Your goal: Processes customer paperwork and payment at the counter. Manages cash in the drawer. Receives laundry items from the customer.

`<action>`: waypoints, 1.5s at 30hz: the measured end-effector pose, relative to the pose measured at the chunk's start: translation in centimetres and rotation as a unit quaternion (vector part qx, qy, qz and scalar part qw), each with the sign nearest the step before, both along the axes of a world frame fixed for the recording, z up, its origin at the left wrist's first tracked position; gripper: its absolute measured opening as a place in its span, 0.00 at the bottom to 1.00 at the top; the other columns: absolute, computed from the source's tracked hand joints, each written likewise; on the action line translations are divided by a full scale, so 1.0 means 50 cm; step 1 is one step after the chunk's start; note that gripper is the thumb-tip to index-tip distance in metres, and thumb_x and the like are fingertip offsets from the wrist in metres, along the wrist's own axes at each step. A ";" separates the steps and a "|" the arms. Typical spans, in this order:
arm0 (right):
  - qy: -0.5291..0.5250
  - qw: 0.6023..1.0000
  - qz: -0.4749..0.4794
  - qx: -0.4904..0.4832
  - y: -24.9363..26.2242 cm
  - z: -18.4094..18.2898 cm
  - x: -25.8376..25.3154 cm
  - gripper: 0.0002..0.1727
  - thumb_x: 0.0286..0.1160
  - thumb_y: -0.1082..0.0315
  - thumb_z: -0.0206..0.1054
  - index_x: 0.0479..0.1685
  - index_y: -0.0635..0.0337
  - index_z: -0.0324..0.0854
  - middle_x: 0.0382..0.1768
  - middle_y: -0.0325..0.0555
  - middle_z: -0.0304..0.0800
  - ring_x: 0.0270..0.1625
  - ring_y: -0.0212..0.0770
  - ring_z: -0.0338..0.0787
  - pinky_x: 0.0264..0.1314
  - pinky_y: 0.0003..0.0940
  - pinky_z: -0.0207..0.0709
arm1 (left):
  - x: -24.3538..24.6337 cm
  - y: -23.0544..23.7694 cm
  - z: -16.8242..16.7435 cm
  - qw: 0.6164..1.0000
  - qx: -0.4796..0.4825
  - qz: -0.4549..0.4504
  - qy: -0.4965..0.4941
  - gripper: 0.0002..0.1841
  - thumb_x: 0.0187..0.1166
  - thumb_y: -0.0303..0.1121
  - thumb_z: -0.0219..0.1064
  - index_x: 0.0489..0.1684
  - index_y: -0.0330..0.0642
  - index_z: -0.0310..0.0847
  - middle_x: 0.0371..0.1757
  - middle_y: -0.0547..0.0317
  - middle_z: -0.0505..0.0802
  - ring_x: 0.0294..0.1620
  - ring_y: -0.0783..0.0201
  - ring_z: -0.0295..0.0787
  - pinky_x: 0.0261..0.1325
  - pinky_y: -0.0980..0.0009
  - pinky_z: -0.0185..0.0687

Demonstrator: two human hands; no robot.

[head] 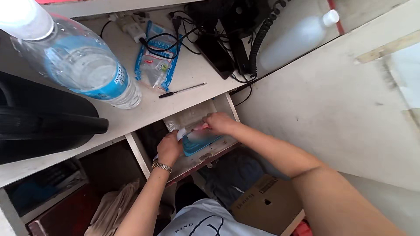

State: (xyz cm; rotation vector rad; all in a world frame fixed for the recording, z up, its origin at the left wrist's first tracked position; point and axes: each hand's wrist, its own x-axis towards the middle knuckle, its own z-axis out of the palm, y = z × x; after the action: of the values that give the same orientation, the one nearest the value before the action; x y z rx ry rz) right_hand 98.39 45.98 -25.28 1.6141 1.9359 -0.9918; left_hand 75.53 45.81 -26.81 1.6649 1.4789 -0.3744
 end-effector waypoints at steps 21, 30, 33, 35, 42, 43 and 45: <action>-0.026 0.960 -0.082 0.265 0.069 -0.132 -0.029 0.20 0.88 0.67 0.54 0.68 0.69 0.83 0.69 0.69 0.84 0.76 0.68 0.81 0.72 0.69 0.73 | 0.031 0.069 -0.053 0.980 0.097 0.161 -0.062 0.25 0.82 0.49 0.69 0.66 0.36 0.83 0.62 0.34 0.89 0.66 0.34 0.85 0.67 0.31 0.74; 0.047 0.954 -0.097 0.279 0.074 -0.117 0.030 0.15 0.78 0.68 0.66 0.56 0.67 0.89 0.58 0.67 0.90 0.67 0.67 0.87 0.70 0.67 0.77 | 0.042 0.079 -0.083 0.981 0.112 0.132 -0.081 0.20 0.83 0.43 0.68 0.61 0.35 0.86 0.57 0.32 0.91 0.62 0.32 0.87 0.64 0.30 0.76; 0.110 0.952 -0.161 0.237 0.072 -0.110 0.050 0.15 0.74 0.72 0.67 0.56 0.68 0.89 0.56 0.67 0.91 0.65 0.66 0.89 0.69 0.65 0.78 | 0.032 0.076 -0.076 0.976 0.122 0.145 -0.111 0.17 0.85 0.40 0.65 0.56 0.34 0.87 0.52 0.34 0.92 0.57 0.34 0.89 0.62 0.32 0.78; 0.112 0.955 -0.191 0.195 0.084 -0.090 0.057 0.18 0.75 0.71 0.68 0.63 0.69 0.86 0.62 0.69 0.88 0.70 0.67 0.85 0.74 0.66 0.73 | 0.016 0.083 -0.056 0.976 0.089 0.147 -0.130 0.16 0.86 0.34 0.64 0.62 0.32 0.84 0.55 0.34 0.91 0.58 0.37 0.89 0.64 0.35 0.79; -0.014 0.979 -0.167 0.116 0.050 -0.030 0.000 0.18 0.87 0.67 0.61 0.67 0.67 0.84 0.67 0.70 0.85 0.72 0.70 0.83 0.73 0.68 0.73 | -0.034 0.023 -0.023 0.897 -0.026 0.310 -0.315 0.22 0.90 0.31 0.57 0.82 0.45 0.70 0.62 0.50 0.91 0.54 0.60 0.91 0.56 0.60 0.87; -0.003 0.973 -0.178 0.145 0.055 -0.052 0.000 0.17 0.83 0.66 0.64 0.62 0.67 0.86 0.62 0.69 0.88 0.68 0.70 0.85 0.70 0.69 0.75 | -0.020 0.026 -0.002 0.851 -0.059 0.376 -0.362 0.21 0.89 0.28 0.56 0.80 0.44 0.71 0.59 0.51 0.92 0.52 0.60 0.93 0.53 0.62 0.90; 0.058 0.952 -0.229 0.197 0.056 -0.061 -0.004 0.16 0.76 0.66 0.70 0.56 0.67 0.88 0.57 0.68 0.90 0.64 0.68 0.88 0.68 0.68 0.78 | -0.009 0.025 0.037 0.765 -0.139 0.462 -0.427 0.20 0.91 0.25 0.50 0.80 0.40 0.68 0.58 0.45 0.92 0.53 0.55 0.94 0.54 0.58 0.92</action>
State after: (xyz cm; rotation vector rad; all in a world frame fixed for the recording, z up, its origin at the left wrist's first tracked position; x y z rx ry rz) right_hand 98.18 48.81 -28.34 2.3584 1.9694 -0.9188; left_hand 75.08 47.04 -24.98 0.5274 1.2209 0.6254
